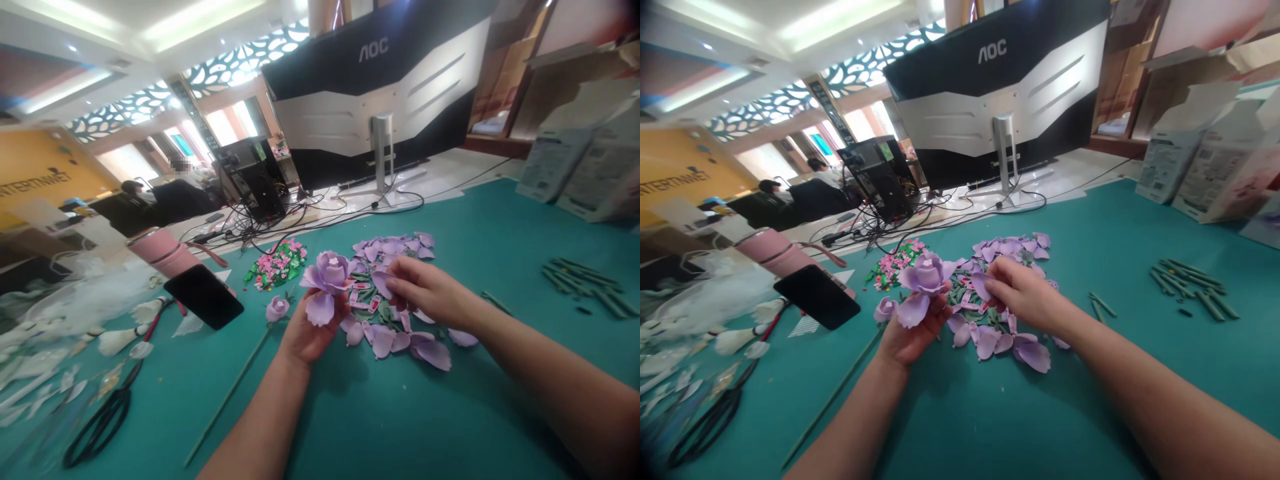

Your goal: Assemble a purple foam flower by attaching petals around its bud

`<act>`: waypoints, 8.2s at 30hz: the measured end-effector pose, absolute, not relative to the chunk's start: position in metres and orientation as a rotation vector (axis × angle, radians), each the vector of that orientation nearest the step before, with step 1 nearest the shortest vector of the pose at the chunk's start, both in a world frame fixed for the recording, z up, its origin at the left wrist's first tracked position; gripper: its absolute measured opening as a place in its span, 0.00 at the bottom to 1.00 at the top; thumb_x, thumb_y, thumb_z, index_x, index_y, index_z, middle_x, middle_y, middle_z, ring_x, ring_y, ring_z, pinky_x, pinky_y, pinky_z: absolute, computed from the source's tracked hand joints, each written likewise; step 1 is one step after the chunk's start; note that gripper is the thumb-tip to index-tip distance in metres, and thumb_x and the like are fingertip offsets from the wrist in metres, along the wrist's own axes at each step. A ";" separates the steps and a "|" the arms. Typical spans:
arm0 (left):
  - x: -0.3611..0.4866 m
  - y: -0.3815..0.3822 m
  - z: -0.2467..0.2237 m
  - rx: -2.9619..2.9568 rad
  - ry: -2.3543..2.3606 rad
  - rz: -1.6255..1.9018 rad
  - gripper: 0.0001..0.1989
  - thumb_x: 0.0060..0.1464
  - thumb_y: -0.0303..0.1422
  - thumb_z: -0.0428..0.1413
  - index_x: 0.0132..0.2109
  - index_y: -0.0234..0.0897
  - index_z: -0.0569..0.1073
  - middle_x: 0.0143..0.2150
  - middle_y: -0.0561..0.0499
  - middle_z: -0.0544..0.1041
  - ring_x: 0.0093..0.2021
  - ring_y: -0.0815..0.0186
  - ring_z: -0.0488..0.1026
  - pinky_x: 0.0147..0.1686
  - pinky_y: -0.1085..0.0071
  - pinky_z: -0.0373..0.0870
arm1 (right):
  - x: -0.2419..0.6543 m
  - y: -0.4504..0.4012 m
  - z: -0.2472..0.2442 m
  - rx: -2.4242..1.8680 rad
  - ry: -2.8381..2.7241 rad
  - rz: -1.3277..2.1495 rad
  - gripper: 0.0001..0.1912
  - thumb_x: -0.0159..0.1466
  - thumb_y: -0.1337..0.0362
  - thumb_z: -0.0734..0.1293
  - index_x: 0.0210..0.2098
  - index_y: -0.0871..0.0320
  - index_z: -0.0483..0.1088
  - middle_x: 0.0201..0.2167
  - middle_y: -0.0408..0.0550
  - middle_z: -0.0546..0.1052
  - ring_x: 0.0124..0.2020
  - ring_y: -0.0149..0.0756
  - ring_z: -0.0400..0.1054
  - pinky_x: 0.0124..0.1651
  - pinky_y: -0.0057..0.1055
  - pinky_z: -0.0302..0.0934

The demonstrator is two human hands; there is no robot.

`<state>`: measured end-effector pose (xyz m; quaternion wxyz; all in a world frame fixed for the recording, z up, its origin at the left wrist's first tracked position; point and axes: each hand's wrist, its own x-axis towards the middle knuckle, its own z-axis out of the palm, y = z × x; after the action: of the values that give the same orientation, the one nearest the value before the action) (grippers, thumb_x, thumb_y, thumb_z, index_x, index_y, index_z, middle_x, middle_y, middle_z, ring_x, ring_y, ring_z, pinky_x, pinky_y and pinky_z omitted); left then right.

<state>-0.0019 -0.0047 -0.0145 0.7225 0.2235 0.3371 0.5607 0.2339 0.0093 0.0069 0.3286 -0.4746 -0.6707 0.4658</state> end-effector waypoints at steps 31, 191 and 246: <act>0.007 -0.014 0.003 0.783 0.724 1.093 0.27 0.41 0.40 0.70 0.48 0.35 0.76 0.42 0.44 0.81 0.50 0.51 0.77 0.47 0.62 0.76 | 0.210 -0.014 0.024 -1.070 -1.332 1.762 0.09 0.61 0.63 0.69 0.30 0.56 0.64 0.17 0.40 0.72 0.16 0.25 0.64 0.19 0.23 0.57; 0.006 -0.008 -0.006 0.519 0.795 1.324 0.15 0.40 0.26 0.70 0.30 0.36 0.71 0.30 0.54 0.79 0.31 0.65 0.79 0.33 0.71 0.75 | 0.274 0.033 0.009 -1.610 -1.968 0.701 0.09 0.64 0.57 0.62 0.41 0.53 0.69 0.32 0.46 0.77 0.32 0.39 0.70 0.33 0.32 0.61; 0.009 -0.005 -0.016 0.664 0.761 1.308 0.21 0.41 0.28 0.70 0.44 0.37 0.74 0.34 0.52 0.79 0.32 0.68 0.75 0.33 0.74 0.71 | 0.198 -0.019 0.009 -0.864 -1.070 1.898 0.19 0.56 0.55 0.76 0.35 0.57 0.64 0.25 0.44 0.79 0.25 0.31 0.76 0.28 0.25 0.69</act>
<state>0.0088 -0.0046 -0.0163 0.6774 0.2956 0.3387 0.5822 0.1975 -0.0187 0.0094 0.3884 -0.3395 -0.4206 0.7463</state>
